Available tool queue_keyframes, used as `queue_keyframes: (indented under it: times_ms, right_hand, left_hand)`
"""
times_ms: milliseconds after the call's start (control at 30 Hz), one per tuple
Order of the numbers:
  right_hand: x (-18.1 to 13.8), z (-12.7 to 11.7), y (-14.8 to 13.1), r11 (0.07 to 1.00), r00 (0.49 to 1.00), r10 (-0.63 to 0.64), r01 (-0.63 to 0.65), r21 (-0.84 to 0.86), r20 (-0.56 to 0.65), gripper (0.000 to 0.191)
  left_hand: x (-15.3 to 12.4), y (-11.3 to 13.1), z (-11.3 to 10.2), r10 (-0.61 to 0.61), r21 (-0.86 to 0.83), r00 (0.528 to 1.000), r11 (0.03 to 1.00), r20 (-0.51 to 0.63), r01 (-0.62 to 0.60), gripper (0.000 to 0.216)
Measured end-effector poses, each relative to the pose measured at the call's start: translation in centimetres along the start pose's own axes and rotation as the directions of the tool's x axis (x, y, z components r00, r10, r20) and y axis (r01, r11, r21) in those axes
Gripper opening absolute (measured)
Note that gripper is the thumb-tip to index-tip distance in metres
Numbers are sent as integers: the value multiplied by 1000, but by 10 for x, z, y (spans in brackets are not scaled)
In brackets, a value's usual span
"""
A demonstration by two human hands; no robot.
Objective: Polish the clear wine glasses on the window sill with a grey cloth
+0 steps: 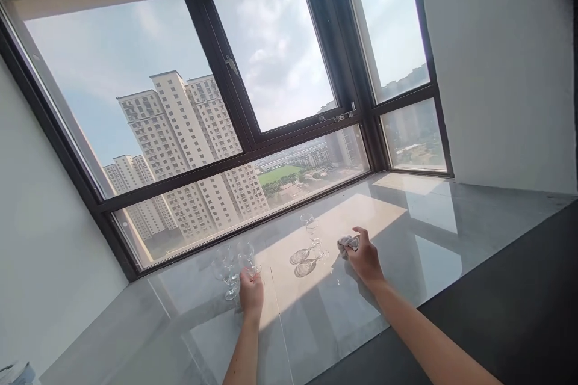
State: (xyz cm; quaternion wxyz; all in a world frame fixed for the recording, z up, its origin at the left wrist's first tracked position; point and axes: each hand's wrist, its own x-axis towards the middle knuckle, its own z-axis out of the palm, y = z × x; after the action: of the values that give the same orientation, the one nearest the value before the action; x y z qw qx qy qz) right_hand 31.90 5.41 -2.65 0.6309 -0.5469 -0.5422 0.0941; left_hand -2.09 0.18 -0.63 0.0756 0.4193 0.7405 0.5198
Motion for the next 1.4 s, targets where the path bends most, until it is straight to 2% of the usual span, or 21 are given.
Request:
queue_keyframes:
  times_ms: [33, 100, 200, 267, 367, 433, 533, 600, 700, 800, 900, 1067, 1133, 1267, 1400]
  right_hand:
    - [0, 0, 0, 1000, 1000, -5, 5, 2, 5, 46]
    - [1, -1, 0, 1000, 1000, -16, 16, 7, 13, 46]
    - [-2, -3, -5, 999, 999, -33, 33, 4, -3, 44]
    - [-8, -3, -14, 997, 997, -75, 75, 7, -9, 42]
    - [-26, 1, -34, 971, 972, -234, 232, 49, 29, 38]
    - [-41, 7, -47, 921, 918, -387, 380, 90, 85, 41]
    - [-64, 15, -65, 816, 783, -578, 561, 140, 230, 55]
    - [-77, 18, -75, 767, 704, -636, 621, 160, 316, 60]
    - [-88, 21, -90, 757, 667, -642, 630, 174, 378, 61]
    - [-88, 22, -107, 784, 678, -608, 594, 179, 414, 60]
    - [-75, 20, -122, 840, 730, -535, 517, 168, 425, 61]
    - [-39, 7, -123, 935, 870, -355, 333, 124, 343, 56]
    - [-32, 1, -115, 959, 901, -284, 260, 118, 327, 53]
    - [-40, -7, -105, 968, 892, -231, 172, 181, 389, 49]
    - [-54, -13, -115, 951, 880, -222, 100, 293, 420, 49]
  left_hand:
    - [-4, 2, 0, 35, 21, 999, 999, 29, -36, 26]
    - [-17, 7, 0, 188, 43, 978, 980, 86, -192, 25]
    - [-41, 20, 3, 457, 19, 875, 885, 158, -466, 28]
    - [-54, 28, 9, 538, -1, 815, 835, 216, -551, 25]
    - [-65, 36, 19, 567, 39, 771, 798, 290, -602, 28]
    - [-67, 39, 21, 572, 108, 765, 776, 295, -621, 25]
    - [-67, 41, 18, 625, 214, 738, 708, 254, -673, 22]
    - [-66, 42, 13, 673, 271, 707, 654, 216, -706, 24]
    - [-65, 42, 8, 724, 321, 661, 590, 197, -741, 29]
    - [-66, 42, 8, 757, 322, 621, 547, 204, -772, 34]
    - [-66, 43, 10, 775, 265, 598, 544, 204, -796, 35]
    - [-66, 46, 8, 745, 154, 640, 622, 188, -768, 34]
    - [-65, 45, 8, 732, 146, 654, 637, 192, -757, 36]
    - [-62, 41, 13, 697, 143, 682, 668, 222, -730, 36]
    - [-62, 38, 15, 683, 146, 686, 674, 250, -724, 31]
